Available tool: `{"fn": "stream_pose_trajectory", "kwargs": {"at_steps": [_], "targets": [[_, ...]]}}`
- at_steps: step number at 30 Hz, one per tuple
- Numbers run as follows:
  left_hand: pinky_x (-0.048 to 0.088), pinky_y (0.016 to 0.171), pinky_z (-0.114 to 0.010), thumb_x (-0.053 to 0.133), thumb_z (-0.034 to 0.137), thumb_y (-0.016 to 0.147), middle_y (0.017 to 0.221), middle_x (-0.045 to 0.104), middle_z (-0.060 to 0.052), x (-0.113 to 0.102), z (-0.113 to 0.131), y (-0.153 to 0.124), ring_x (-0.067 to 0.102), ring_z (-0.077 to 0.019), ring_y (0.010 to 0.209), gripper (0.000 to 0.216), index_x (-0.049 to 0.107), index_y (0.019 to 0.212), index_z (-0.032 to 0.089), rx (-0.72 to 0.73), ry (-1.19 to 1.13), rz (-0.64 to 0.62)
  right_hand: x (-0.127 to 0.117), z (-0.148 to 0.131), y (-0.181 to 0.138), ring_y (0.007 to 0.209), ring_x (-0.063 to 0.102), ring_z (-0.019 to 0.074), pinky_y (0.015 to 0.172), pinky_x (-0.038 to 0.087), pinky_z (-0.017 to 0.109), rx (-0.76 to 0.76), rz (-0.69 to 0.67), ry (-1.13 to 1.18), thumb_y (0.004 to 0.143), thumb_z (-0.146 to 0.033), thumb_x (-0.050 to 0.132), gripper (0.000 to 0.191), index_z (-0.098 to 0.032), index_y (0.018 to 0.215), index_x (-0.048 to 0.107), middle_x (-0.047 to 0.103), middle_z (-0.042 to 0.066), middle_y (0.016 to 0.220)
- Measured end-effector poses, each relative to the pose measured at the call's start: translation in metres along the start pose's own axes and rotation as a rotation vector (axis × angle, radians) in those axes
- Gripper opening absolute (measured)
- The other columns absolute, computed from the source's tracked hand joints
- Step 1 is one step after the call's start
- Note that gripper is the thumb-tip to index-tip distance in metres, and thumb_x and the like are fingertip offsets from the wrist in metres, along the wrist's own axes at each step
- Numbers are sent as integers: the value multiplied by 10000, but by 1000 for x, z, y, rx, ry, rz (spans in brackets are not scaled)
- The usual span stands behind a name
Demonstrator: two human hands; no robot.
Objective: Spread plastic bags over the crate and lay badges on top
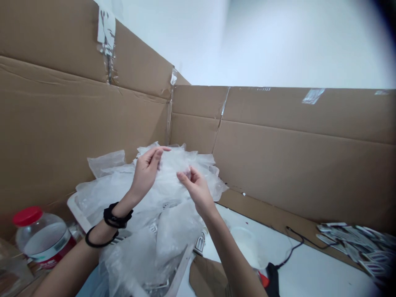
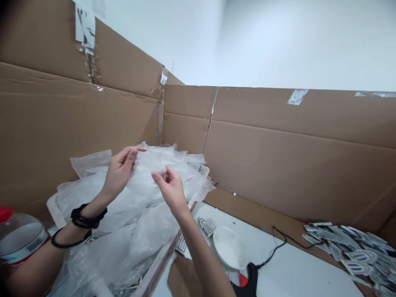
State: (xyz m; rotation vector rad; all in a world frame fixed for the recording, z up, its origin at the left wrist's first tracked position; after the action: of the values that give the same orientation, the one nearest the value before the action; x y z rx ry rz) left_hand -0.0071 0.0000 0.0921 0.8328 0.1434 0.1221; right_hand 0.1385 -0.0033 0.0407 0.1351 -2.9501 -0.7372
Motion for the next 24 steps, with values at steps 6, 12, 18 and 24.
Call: {"fn": "stream_pose_trajectory", "kwargs": {"at_steps": [6,12,18,24], "targets": [[221,381,-196,484,540,895,510,303,68,-1,-6,4,269,-79,426,384,598,849,176,-67,-36,18,-8,-3,-2,810,574,142,732,455,251,27,72,179,715,-474,719,359,-230,946,592,625,1,916],[190,340,-161,695,545,723,485,289,98,10,-6,-1,247,-48,386,406,522,760,180,-86,-50,-146,-25,1,11,395,508,118,432,418,238,67,201,147,745,-658,579,498,-166,683,630,577,-5,473],[229,308,-158,587,484,827,438,345,93,11,-12,-2,294,-59,333,323,476,729,197,-145,54,-170,-19,9,3,562,650,189,523,512,287,197,67,186,754,-614,618,472,-185,935,695,670,24,610],[374,406,-186,504,485,853,540,555,22,-64,22,-7,452,-91,424,306,578,779,198,-60,301,-82,-40,0,9,978,669,255,885,522,420,166,92,72,845,-458,544,427,-184,1162,624,698,99,1051]]}}
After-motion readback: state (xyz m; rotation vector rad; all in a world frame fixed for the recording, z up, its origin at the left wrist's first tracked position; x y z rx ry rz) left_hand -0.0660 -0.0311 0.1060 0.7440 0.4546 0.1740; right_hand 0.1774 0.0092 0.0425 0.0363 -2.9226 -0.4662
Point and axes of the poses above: each hand's wrist, its own y-axis towards the middle knuckle, its own x-axis out of the palm, z = x × y, the point moved 8 cm from there along y, towards the middle knuckle
